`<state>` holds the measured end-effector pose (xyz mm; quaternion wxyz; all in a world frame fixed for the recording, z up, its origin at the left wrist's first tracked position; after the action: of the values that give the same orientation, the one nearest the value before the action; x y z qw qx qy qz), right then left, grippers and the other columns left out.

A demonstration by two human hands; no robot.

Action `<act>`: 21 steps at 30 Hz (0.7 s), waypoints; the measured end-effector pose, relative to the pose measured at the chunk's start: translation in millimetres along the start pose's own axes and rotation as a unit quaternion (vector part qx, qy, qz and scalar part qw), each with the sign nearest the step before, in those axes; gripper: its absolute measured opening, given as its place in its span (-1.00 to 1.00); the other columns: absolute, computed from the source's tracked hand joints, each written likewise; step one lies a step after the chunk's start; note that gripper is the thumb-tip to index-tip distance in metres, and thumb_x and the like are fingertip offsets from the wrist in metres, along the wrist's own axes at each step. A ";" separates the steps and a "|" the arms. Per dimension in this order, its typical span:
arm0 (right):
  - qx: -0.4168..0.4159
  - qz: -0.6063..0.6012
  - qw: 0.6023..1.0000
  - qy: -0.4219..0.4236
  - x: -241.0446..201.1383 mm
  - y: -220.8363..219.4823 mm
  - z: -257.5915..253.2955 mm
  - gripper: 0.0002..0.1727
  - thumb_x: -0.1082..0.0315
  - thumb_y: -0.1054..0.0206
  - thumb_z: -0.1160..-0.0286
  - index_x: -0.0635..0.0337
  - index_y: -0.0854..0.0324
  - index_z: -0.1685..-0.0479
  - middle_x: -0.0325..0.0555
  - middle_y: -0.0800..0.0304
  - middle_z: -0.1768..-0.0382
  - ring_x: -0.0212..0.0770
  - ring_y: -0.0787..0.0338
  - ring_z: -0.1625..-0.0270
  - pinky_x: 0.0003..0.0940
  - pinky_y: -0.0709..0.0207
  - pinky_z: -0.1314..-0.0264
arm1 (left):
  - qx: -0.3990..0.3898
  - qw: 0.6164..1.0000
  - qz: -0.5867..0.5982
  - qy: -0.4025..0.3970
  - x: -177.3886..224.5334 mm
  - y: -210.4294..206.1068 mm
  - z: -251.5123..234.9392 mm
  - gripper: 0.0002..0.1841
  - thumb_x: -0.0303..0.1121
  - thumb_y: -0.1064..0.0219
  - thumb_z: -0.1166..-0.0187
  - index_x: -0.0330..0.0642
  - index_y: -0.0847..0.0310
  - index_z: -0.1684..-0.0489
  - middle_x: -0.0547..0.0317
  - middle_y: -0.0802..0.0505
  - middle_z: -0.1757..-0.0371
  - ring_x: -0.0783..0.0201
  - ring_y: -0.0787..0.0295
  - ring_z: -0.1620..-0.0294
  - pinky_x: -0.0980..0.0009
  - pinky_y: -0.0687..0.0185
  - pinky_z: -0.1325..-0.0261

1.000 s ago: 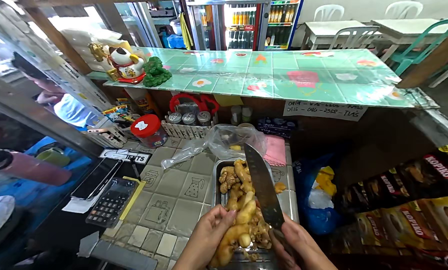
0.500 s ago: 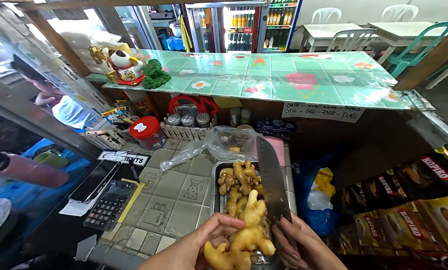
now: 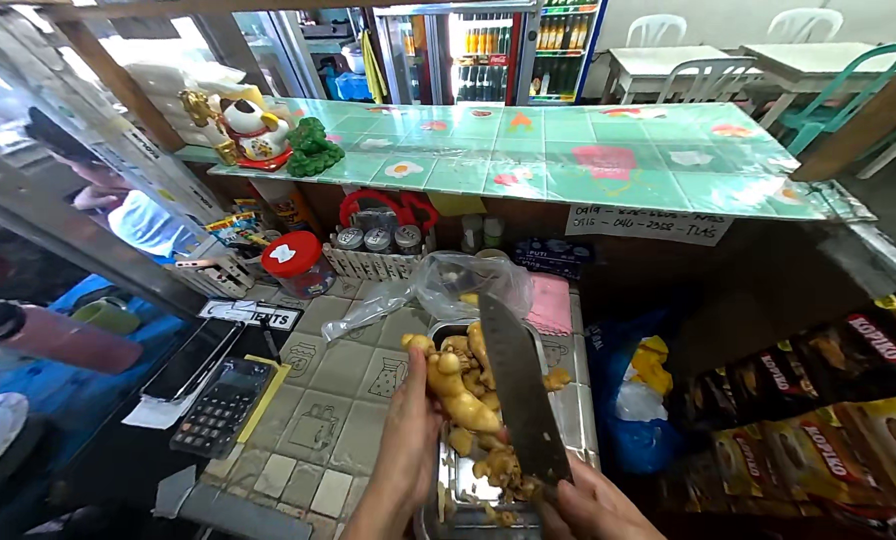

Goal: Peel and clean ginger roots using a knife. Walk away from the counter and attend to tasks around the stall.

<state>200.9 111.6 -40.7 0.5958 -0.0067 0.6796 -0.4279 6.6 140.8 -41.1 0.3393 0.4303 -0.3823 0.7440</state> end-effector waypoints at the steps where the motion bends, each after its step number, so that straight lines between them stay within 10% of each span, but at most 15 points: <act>1: 0.001 0.034 0.999 -0.004 -0.2 -3.7 -0.6 -0.46 -0.04 -0.17 -0.75 -0.06 -0.28 -0.60 -0.46 -0.47 0.51 -0.54 -0.36 0.63 -0.59 -0.29 0.63 | 0.023 1.000 0.003 0.016 -3.9 -1.6 -3.1 -0.32 0.19 0.25 -0.82 -0.23 -0.59 -0.23 0.02 -0.82 0.06 0.20 -0.81 0.06 0.27 -0.77 0.00; 5: 0.057 0.317 0.947 0.014 -17.3 -9.0 -1.0 -0.21 -0.18 -0.18 -0.69 0.09 -0.24 -0.80 -0.23 -0.66 0.40 -0.43 -0.47 0.56 -0.43 -0.44 0.50 | 0.019 0.999 0.012 0.035 -7.8 -9.4 -5.9 -0.40 0.19 0.09 -0.79 -0.10 -0.55 -0.40 0.03 -0.81 -0.02 0.20 -0.80 0.01 0.24 -0.76 -0.04; 8: 0.076 0.460 0.884 0.042 -26.5 -16.7 1.9 -0.17 -0.19 -0.26 -0.64 0.00 -0.22 -0.84 0.00 -0.80 0.31 -0.15 -0.67 0.48 -0.06 -0.63 0.37 | -0.006 0.994 0.074 0.084 -15.3 -21.9 -8.2 -0.45 0.18 0.07 -0.80 -0.16 -0.58 0.06 0.13 -0.71 0.51 0.31 -0.66 0.59 0.38 -0.70 0.49; 21: 0.095 0.624 0.767 0.115 -48.5 -44.7 6.0 -0.18 -0.20 -0.30 -0.59 0.13 -0.37 -0.74 -0.02 -0.83 0.38 -0.07 -0.68 0.50 -0.05 -0.55 0.40 | -0.041 0.958 0.192 0.207 -23.7 -55.1 15.6 -0.38 0.21 0.16 -0.79 -0.14 -0.47 0.44 0.21 -0.53 0.68 0.35 -0.44 0.76 0.46 -0.48 0.68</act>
<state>197.5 105.0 25.2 0.6468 0.5247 0.5531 -0.0223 68.0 149.6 -41.9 0.2787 0.1710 -0.4091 0.8519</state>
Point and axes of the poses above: each hand's wrist, its own z-axis away from the middle knuckle, its own y-axis out of the back of the hand, x = y × z, the point moved 9 cm from there along -z, towards the middle knuckle
